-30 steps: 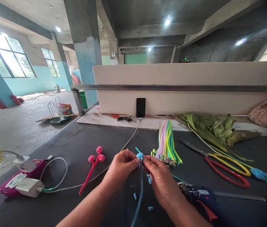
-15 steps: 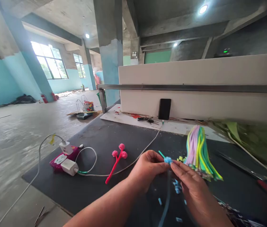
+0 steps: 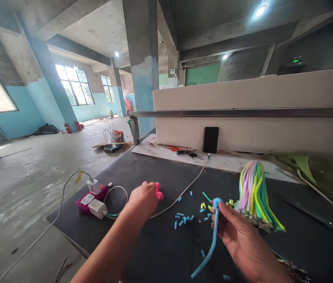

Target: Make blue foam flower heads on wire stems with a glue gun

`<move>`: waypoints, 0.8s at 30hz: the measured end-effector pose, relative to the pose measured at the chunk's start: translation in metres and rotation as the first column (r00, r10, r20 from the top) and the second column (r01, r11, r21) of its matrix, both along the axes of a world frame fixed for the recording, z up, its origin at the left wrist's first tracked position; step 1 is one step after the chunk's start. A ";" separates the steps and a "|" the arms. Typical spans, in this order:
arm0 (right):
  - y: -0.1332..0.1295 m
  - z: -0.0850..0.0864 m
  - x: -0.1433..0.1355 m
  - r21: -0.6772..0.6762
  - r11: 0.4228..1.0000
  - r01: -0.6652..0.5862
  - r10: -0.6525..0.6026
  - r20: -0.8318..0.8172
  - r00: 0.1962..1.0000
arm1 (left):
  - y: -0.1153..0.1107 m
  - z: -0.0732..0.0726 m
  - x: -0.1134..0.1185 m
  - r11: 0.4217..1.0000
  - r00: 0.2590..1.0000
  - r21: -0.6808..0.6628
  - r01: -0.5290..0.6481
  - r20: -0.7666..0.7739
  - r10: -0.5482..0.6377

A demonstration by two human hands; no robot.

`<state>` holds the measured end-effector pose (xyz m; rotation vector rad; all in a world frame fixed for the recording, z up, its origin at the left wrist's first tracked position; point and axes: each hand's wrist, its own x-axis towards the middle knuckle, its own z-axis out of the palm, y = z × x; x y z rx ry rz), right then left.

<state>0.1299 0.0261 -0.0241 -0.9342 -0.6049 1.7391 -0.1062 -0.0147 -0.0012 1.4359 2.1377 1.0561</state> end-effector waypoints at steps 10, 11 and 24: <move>-0.006 0.000 0.003 -0.010 0.997 -0.080 0.076 -0.211 0.974 | 0.020 -0.003 0.004 0.990 0.958 0.090 0.105 0.258 -0.125; -0.006 -0.001 0.004 0.009 0.995 -0.099 0.098 -0.236 0.967 | 0.024 0.003 0.010 0.983 0.928 0.109 0.151 0.326 -0.178; -0.009 0.006 0.004 -0.067 0.993 -0.099 0.083 -0.210 0.974 | 0.044 -0.029 0.050 0.913 0.264 0.356 0.200 0.877 -0.400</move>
